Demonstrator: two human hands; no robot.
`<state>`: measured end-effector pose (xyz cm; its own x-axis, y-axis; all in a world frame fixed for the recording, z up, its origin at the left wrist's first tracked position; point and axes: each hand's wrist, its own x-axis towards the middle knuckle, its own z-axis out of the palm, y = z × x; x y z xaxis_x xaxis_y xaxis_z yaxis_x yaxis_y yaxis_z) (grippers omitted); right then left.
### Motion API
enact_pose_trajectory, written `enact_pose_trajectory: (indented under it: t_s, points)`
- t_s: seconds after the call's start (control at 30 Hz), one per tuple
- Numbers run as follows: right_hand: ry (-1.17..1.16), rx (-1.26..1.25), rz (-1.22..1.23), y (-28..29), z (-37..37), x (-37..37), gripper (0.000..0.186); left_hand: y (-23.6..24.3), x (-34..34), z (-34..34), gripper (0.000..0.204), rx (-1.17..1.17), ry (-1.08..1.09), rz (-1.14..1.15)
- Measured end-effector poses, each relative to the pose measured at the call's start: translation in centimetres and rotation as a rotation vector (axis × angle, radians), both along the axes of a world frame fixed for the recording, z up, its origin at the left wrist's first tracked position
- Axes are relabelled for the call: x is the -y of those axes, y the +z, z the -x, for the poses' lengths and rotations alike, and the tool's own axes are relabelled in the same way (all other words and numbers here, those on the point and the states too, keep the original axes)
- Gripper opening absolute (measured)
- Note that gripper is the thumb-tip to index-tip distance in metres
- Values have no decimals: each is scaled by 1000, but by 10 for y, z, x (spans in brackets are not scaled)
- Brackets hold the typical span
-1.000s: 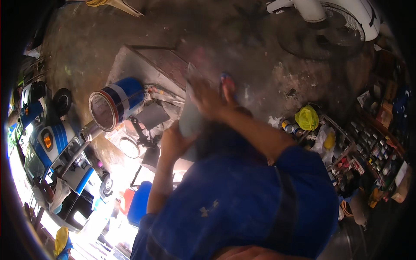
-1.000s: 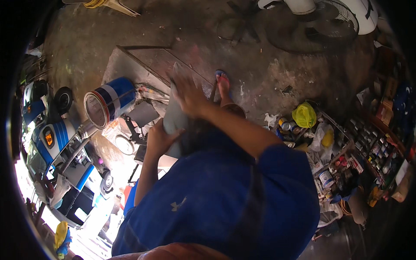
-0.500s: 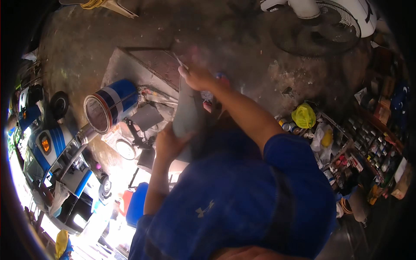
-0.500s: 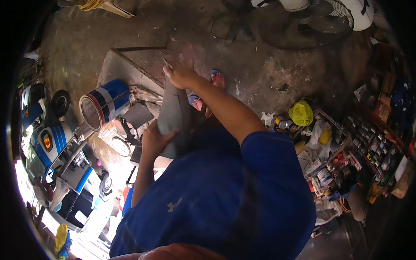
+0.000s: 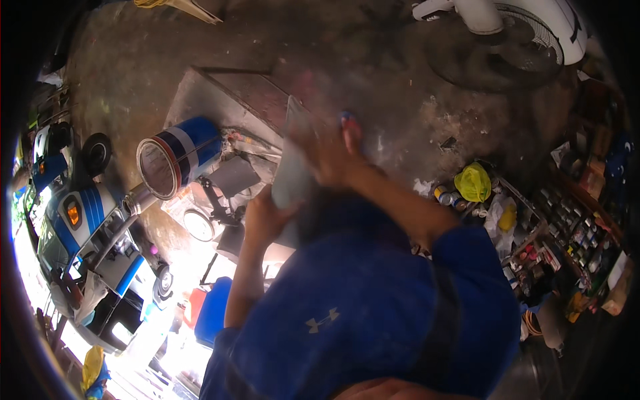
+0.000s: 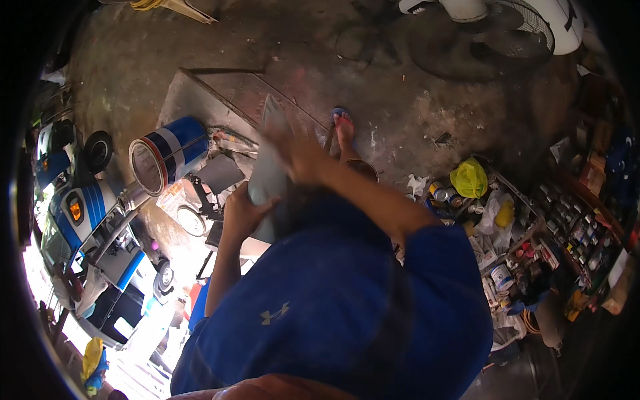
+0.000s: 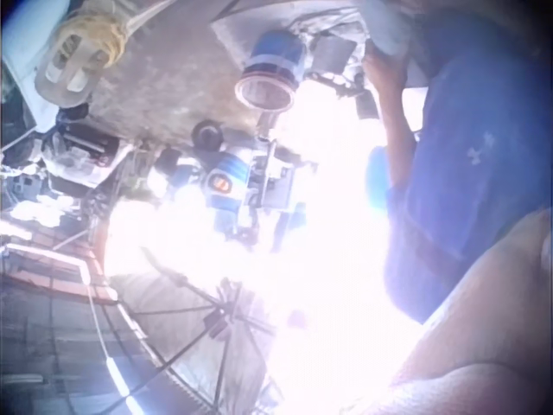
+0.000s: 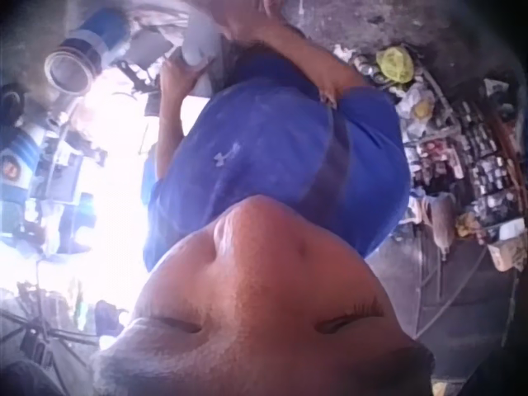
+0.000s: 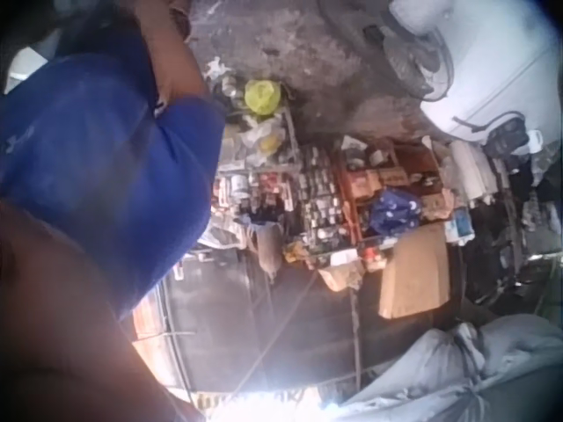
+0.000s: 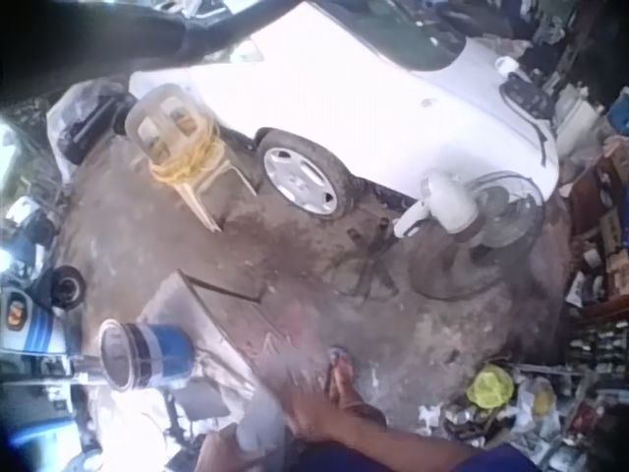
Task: The person sands a vehicle fender with a piece of sandpaper, rubbing the surface repeatedly in circular and linear motions.
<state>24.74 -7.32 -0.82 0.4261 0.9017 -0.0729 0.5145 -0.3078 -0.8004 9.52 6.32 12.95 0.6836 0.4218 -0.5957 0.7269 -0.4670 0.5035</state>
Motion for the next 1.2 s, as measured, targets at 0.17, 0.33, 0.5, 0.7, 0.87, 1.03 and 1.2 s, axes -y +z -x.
enact_pose_trajectory:
  t_s: [0.17,0.33,0.5,0.7,0.87,1.03,1.2]
  points:
    - [28,-139,-10,4,0,7,67,5,4,-9,56,-60,-38,10]
    - [-58,-530,236,-11,-23,-41,69,-1,0,-1,58,26,29,51]
    - [25,261,-68,55,23,7,55,-1,1,-1,57,-19,-21,-25]
    - [-80,-182,35,-5,-11,-38,57,5,3,-8,57,12,-14,-2]
    - [-83,-120,-391,58,10,-8,52,0,4,3,56,2,34,-28]
    - [48,118,230,28,-58,-58,46,-4,9,-4,57,-21,3,-79]
    - [121,58,-100,35,1,-20,44,-4,4,3,58,-14,-13,-79]
